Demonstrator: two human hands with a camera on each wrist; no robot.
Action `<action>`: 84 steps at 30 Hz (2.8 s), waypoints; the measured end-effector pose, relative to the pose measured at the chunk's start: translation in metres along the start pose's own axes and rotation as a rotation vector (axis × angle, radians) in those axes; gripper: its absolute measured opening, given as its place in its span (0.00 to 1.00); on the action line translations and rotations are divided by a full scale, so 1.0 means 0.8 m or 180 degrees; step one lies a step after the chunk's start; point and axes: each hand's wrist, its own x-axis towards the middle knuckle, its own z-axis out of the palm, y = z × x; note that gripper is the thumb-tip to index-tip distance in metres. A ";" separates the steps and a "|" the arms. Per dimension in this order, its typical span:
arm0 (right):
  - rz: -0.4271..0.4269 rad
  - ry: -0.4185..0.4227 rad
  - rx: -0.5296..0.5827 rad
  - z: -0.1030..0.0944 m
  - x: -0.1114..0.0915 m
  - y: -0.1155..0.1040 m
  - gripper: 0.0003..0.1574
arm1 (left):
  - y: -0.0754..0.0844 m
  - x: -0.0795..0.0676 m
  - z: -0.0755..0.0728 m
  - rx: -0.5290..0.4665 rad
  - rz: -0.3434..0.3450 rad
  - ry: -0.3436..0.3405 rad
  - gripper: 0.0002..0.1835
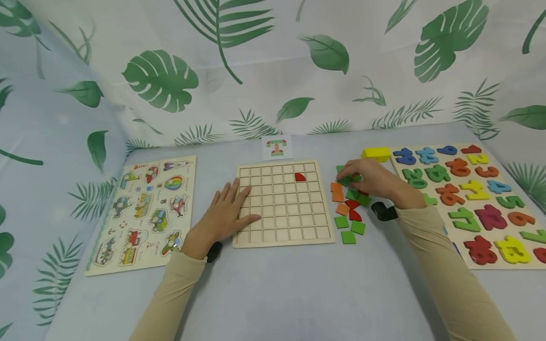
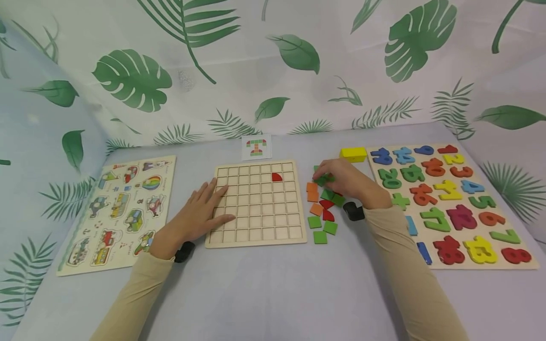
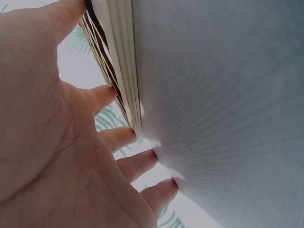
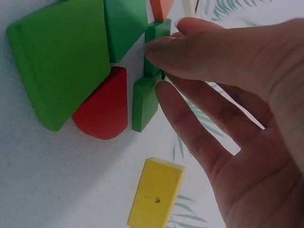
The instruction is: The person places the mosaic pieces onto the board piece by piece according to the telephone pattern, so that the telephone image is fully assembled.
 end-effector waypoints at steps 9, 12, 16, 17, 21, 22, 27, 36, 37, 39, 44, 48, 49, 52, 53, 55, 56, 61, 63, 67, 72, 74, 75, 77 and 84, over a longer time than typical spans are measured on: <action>0.0266 -0.0101 -0.0065 -0.001 0.007 -0.006 0.17 | 0.000 0.000 -0.001 -0.0023 -0.0020 -0.0005 0.47; 0.0266 -0.0123 -0.0103 -0.002 0.009 -0.006 0.17 | 0.000 -0.001 -0.001 -0.0022 -0.0034 -0.0010 0.47; 0.0210 -0.0140 -0.0150 -0.005 0.009 -0.006 0.16 | -0.001 -0.001 -0.001 -0.0015 -0.0020 -0.0002 0.47; 0.0200 -0.0147 -0.0149 -0.006 0.010 -0.005 0.16 | -0.001 -0.001 -0.002 -0.0014 -0.0012 0.0004 0.47; 0.0213 -0.0168 -0.0098 -0.008 0.011 -0.002 0.16 | -0.001 0.000 -0.002 -0.0020 0.0000 0.0005 0.47; 0.0219 -0.0171 -0.0092 -0.008 0.011 -0.001 0.16 | -0.001 0.000 -0.002 -0.0020 -0.0002 -0.0001 0.47; 0.0330 -0.0188 -0.0033 -0.007 0.011 0.000 0.16 | 0.000 0.000 -0.002 -0.0027 0.0005 -0.0002 0.47; 0.0494 -0.0109 0.0080 -0.005 0.010 0.001 0.17 | -0.001 0.000 0.000 -0.0033 -0.0012 -0.0012 0.47; 0.0488 -0.0092 0.0059 -0.005 0.010 0.001 0.17 | -0.002 0.000 0.000 -0.0031 -0.0014 -0.0012 0.47; 0.0455 -0.0048 -0.0005 -0.004 0.010 0.001 0.17 | -0.002 0.000 0.000 -0.0033 -0.0016 -0.0014 0.47; 0.0308 0.0125 -0.0111 0.002 0.009 0.003 0.16 | -0.004 0.001 0.001 -0.0038 -0.0023 -0.0009 0.47; 0.0283 0.0267 0.0007 0.006 0.007 0.003 0.13 | -0.004 0.001 0.000 -0.0033 -0.0031 -0.0012 0.47; 0.0268 0.0301 0.0042 0.007 0.007 0.002 0.12 | -0.004 0.001 0.000 -0.0027 -0.0033 -0.0016 0.47; 0.0215 0.0364 0.0141 0.008 0.007 -0.002 0.10 | -0.004 0.000 0.000 -0.0021 -0.0035 -0.0025 0.47; 0.0179 0.0386 0.0159 0.008 0.008 -0.003 0.09 | -0.004 0.000 -0.001 -0.0018 -0.0035 -0.0026 0.47; 0.0097 0.0446 0.0175 0.007 0.010 -0.009 0.09 | -0.004 -0.001 -0.001 -0.0012 -0.0038 -0.0030 0.47; 0.0040 0.0487 0.0180 0.006 0.012 -0.011 0.10 | -0.003 -0.001 -0.002 -0.0014 -0.0038 -0.0030 0.47; -0.0319 0.0721 0.0210 0.008 0.027 -0.030 0.10 | -0.003 -0.001 -0.001 -0.0027 -0.0033 -0.0026 0.47; -0.0427 0.0756 0.0267 0.012 0.036 -0.038 0.10 | -0.002 0.001 -0.001 -0.0035 -0.0030 -0.0026 0.47; -0.0606 0.0715 0.0436 0.024 0.056 -0.053 0.11 | -0.003 0.001 -0.002 -0.0039 -0.0038 -0.0030 0.47; -0.0750 0.0636 0.0544 0.040 0.080 -0.068 0.11 | -0.004 0.002 -0.002 -0.0064 -0.0044 -0.0040 0.47; -0.0773 0.0623 0.0573 0.044 0.088 -0.072 0.11 | -0.004 0.002 -0.002 -0.0076 -0.0053 -0.0063 0.48; -0.0779 0.0625 0.0585 0.046 0.092 -0.074 0.11 | -0.005 0.002 -0.001 -0.0070 -0.0057 -0.0069 0.48; -0.0800 0.0631 0.0609 0.050 0.098 -0.076 0.11 | -0.006 0.002 -0.001 -0.0069 -0.0066 -0.0087 0.48; -0.0753 0.0587 0.0634 0.058 0.109 -0.077 0.11 | -0.005 0.001 -0.001 -0.0036 -0.0072 -0.0076 0.48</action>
